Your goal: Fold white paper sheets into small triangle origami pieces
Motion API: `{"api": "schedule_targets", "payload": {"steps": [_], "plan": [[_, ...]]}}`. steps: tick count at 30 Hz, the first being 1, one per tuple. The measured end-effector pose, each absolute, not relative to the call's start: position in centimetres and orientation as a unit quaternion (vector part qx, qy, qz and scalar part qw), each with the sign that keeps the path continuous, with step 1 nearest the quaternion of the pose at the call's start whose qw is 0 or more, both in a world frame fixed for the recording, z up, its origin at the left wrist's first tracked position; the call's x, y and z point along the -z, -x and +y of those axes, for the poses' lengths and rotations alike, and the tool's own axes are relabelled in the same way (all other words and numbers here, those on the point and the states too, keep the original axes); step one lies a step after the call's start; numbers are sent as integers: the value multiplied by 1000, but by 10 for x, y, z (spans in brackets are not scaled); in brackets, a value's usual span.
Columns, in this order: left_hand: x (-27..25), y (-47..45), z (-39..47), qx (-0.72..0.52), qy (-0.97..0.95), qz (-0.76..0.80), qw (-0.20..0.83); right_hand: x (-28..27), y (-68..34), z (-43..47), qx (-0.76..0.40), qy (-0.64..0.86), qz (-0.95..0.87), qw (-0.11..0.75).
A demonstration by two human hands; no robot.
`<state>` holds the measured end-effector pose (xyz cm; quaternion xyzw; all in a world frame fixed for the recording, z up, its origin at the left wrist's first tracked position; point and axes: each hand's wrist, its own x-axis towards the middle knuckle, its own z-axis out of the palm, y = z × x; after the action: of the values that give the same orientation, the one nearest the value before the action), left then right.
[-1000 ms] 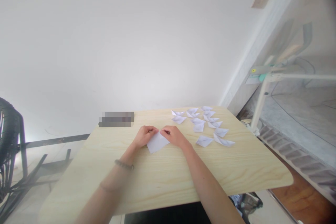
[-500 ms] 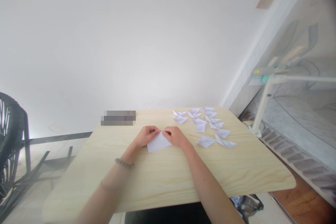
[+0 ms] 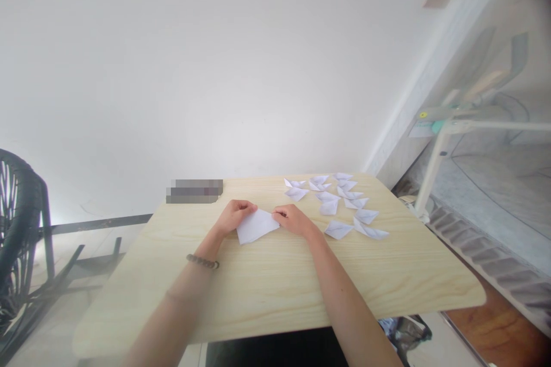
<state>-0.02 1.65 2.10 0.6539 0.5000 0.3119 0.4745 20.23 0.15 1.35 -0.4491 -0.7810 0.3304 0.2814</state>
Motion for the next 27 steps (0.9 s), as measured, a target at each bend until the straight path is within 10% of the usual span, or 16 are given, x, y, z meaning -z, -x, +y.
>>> {"api": "schedule_targets", "payload": {"steps": [27], "plan": [[-20,2,15,-322,-640,478,509,-11,-203,3,-408,434,-744,303]]}}
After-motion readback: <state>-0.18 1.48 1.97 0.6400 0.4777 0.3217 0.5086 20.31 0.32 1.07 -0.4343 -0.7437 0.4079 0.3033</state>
